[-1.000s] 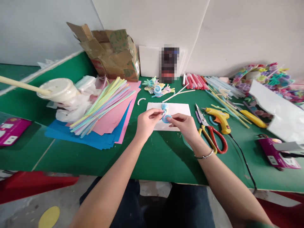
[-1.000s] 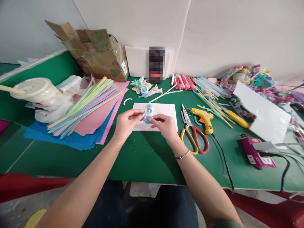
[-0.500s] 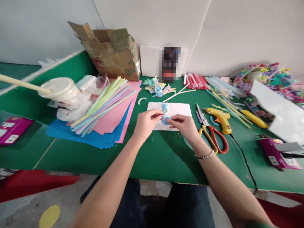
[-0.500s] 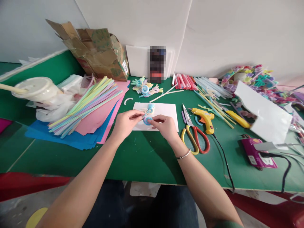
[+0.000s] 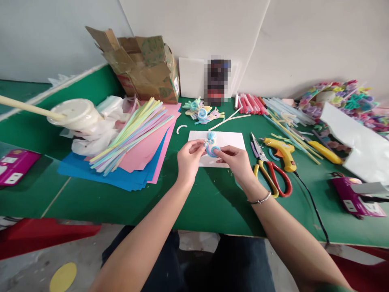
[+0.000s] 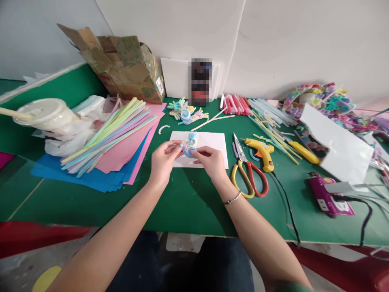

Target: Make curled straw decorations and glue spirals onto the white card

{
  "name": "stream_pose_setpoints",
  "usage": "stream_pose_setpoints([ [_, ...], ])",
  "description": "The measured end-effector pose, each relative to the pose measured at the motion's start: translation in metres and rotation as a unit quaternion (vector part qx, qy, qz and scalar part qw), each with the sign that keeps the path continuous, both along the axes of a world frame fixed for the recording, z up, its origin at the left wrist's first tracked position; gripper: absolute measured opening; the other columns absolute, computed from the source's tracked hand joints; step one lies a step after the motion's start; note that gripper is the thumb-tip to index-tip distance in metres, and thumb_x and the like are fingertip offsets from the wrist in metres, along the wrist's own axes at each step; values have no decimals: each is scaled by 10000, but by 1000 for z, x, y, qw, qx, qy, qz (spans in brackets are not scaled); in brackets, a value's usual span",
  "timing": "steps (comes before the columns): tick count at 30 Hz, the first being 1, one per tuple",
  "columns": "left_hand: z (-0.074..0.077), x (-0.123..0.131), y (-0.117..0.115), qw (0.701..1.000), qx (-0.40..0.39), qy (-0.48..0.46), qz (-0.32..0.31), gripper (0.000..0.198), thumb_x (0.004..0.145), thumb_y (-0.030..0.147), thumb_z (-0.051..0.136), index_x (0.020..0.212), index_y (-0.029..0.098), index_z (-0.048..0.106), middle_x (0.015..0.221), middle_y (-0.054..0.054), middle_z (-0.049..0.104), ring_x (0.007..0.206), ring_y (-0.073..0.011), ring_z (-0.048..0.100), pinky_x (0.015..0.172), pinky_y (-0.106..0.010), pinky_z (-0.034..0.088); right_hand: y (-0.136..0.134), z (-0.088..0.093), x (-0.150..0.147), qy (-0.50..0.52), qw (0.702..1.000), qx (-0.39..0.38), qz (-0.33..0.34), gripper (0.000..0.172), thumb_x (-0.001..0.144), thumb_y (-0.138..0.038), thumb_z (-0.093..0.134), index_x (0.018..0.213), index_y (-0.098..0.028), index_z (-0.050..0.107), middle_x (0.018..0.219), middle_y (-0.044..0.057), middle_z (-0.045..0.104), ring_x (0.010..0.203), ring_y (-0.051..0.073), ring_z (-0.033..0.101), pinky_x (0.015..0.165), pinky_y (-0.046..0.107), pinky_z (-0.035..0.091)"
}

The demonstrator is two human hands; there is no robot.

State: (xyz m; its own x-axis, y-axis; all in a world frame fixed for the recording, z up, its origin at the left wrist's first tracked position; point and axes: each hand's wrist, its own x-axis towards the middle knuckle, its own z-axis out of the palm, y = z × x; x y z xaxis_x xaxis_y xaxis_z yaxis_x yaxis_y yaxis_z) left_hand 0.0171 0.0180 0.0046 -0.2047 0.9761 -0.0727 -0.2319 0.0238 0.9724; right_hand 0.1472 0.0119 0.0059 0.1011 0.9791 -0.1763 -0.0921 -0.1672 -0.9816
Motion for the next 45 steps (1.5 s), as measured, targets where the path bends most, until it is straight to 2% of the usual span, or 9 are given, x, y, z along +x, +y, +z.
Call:
stream_pose_setpoints([
  [7, -2, 2, -1, 1000, 11, 17, 6, 140, 664, 253, 707, 754, 151, 674, 818, -48, 719, 769, -163, 673, 723, -284, 564, 0, 1, -1, -1, 1000, 4, 3, 249, 552, -383, 797, 658, -177, 707, 651, -7, 692, 559, 107, 607, 587, 275, 568],
  [13, -1, -4, 5, 999, 5, 47, -23, 113, 655, 219, 703, 747, 157, 684, 799, -42, 721, 744, -148, 668, 680, -242, 548, 0, -3, 1, -15, 1000, 12, 22, 253, 568, -390, 787, 680, -178, 705, 665, 1, 700, 563, 117, 619, 598, 288, 563],
  [19, 1, -9, 9, 994, -16, 93, -55, 87, 675, 198, 680, 751, 156, 685, 676, -22, 694, 498, -96, 595, 496, -204, 504, 0, -4, 3, -85, 995, 41, 20, 280, 602, -420, 760, 704, -168, 699, 671, 21, 697, 549, 138, 623, 548, 289, 532],
  [25, 0, -5, 5, 997, -4, 60, -54, 91, 702, 205, 664, 774, 150, 666, 774, -40, 710, 573, -118, 653, 612, -247, 569, -1, -3, 2, -106, 993, 44, 18, 289, 617, -430, 744, 709, -160, 693, 676, 29, 694, 549, 137, 616, 547, 290, 529],
  [33, 0, -5, 5, 996, 5, 59, -59, 139, 667, 226, 699, 781, 152, 670, 763, -41, 710, 651, -144, 666, 666, -273, 569, -1, 0, 1, -22, 1000, 0, 3, 280, 549, -407, 790, 667, -173, 694, 639, -6, 676, 571, 110, 597, 595, 277, 559],
  [39, -3, -1, 2, 995, 18, 71, -65, 179, 670, 229, 697, 838, 169, 680, 870, -50, 719, 733, -155, 676, 695, -273, 561, 0, 0, 2, 18, 1000, -1, -24, 271, 546, -407, 793, 656, -180, 693, 667, 1, 684, 604, 117, 612, 590, 269, 561],
  [45, -7, 6, -5, 997, -3, 51, -62, 148, 672, 234, 699, 802, 166, 682, 771, -42, 713, 738, -179, 684, 746, -318, 559, 0, 1, 2, 31, 998, 1, -46, 255, 549, -403, 787, 650, -194, 682, 686, -4, 678, 655, 127, 623, 605, 269, 561],
])
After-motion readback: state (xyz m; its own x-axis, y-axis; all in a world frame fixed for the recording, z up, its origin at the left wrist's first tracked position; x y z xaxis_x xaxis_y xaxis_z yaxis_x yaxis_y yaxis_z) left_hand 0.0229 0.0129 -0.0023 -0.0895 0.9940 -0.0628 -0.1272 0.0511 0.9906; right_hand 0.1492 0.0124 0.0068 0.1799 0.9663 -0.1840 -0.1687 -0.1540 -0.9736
